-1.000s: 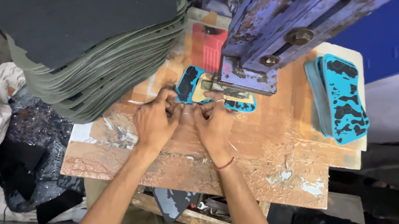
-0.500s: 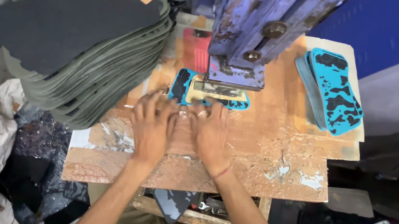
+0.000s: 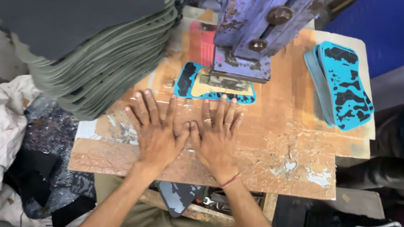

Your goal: Using an industrial heat press machine to apply patterns or labels to shoe insoles.

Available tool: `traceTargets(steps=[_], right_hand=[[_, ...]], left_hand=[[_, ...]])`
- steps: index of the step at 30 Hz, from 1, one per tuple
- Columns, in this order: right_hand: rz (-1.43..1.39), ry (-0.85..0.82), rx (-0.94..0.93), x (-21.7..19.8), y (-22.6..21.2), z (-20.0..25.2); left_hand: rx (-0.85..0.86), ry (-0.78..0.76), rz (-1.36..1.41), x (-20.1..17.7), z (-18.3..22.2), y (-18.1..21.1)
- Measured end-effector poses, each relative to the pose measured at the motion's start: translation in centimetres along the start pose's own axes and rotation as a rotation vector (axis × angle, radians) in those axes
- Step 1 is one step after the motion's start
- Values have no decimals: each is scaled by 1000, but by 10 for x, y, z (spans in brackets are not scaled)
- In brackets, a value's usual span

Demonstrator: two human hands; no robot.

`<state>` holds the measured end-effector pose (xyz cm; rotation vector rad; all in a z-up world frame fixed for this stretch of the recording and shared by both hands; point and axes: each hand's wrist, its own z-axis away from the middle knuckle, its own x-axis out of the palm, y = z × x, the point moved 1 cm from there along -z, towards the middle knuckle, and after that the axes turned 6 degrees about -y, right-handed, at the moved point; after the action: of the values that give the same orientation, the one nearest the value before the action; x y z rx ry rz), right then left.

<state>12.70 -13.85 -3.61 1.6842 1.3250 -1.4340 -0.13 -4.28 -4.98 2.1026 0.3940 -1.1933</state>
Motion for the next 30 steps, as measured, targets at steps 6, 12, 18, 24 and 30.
traceTargets(steps=[6,12,18,24,30], right_hand=[[-88,-120,-214,-19,12,13],[-179,-134,-200,-19,13,36],[-287,-83,-169,-28,11,36],[-320,-52,-161,-28,12,36],[-348,-38,-163,-32,16,34]], left_hand=[[48,-89,63,-5,26,15],[90,-144,145,-21,33,8],[-149,-38,237,-23,-59,-47],[-266,-184,264,-17,-68,-62],[-77,128,418,-51,-21,-47]])
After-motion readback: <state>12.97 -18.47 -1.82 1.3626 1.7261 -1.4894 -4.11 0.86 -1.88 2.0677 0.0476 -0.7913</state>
